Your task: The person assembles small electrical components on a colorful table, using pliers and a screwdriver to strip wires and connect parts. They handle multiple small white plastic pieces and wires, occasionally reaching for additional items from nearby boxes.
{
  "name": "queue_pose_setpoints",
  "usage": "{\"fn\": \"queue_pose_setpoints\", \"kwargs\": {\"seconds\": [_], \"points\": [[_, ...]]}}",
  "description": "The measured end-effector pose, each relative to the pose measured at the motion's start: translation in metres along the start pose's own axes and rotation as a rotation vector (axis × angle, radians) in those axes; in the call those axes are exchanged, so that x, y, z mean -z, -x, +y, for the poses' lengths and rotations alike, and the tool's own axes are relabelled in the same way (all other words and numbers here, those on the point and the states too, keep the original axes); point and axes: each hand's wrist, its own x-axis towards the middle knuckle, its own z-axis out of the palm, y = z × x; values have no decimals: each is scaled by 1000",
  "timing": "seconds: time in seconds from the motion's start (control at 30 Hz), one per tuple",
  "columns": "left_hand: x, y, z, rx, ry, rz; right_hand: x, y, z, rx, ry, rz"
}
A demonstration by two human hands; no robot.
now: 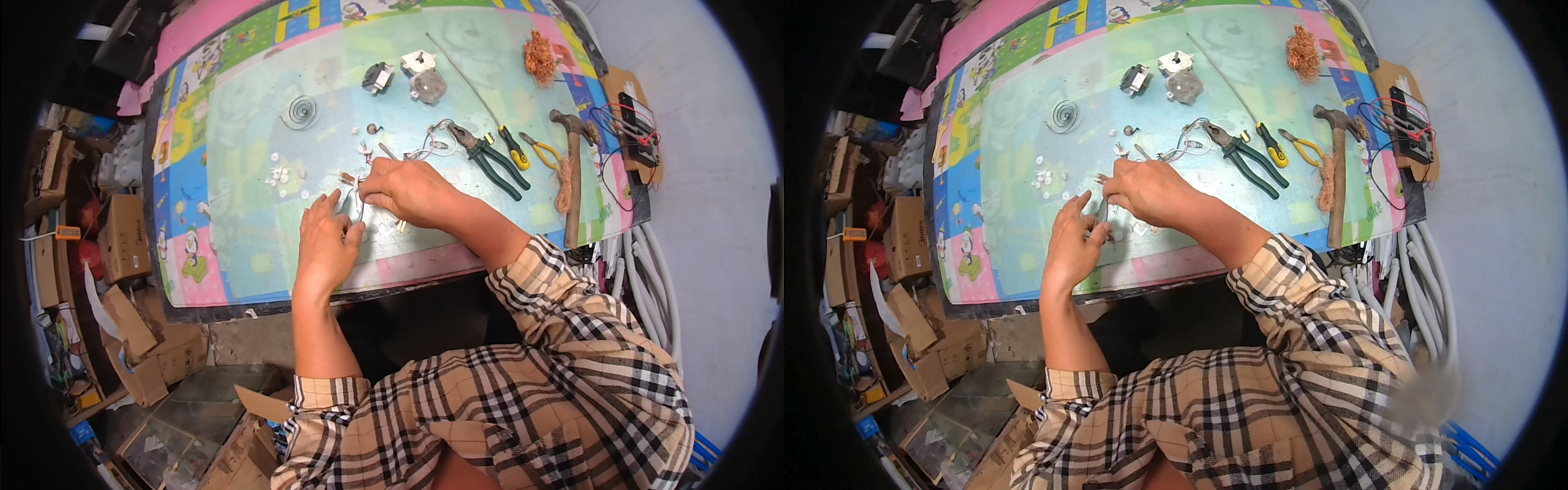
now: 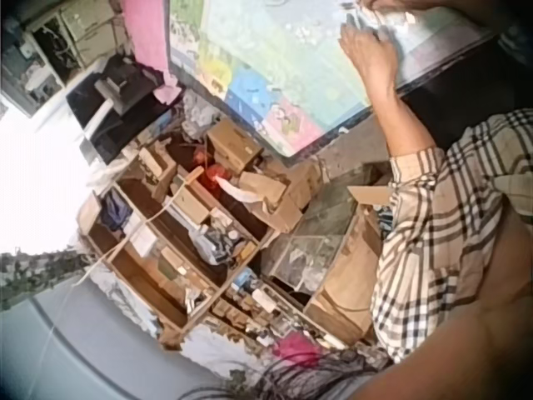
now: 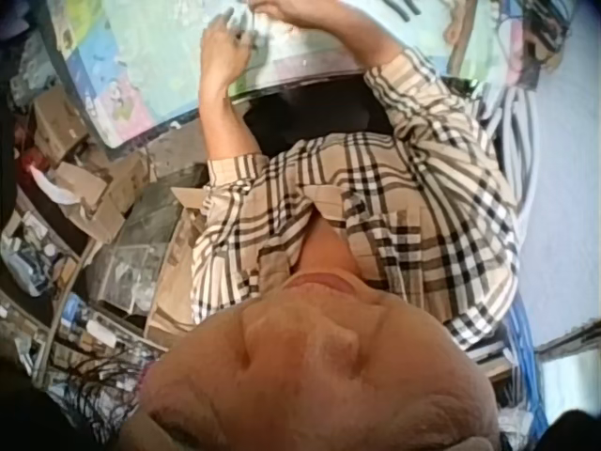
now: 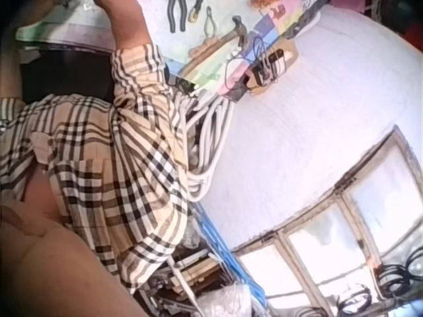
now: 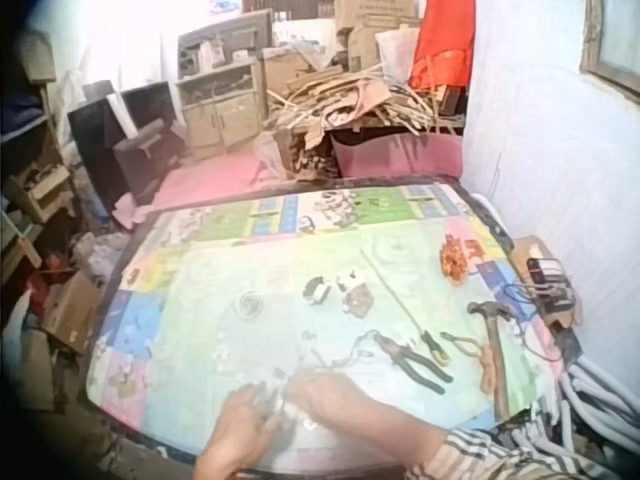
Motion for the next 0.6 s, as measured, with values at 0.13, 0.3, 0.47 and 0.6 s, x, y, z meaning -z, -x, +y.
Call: {"fn": "queue_pose_setpoints", "kwargs": {"seconds": [0.13,0.3,0.47,0.6], "points": [[7,5,4,-38,130,-70,6,-2,8,-39,-1,25],[9,1,4,69,262,-101,8,-4,16,-75,15,45],[0,-6,2,208,768,-167,8,-4,21,-126,-25,200],[3,-6,-1,298,922,-182,30,7,30,-258,52,244]]}}
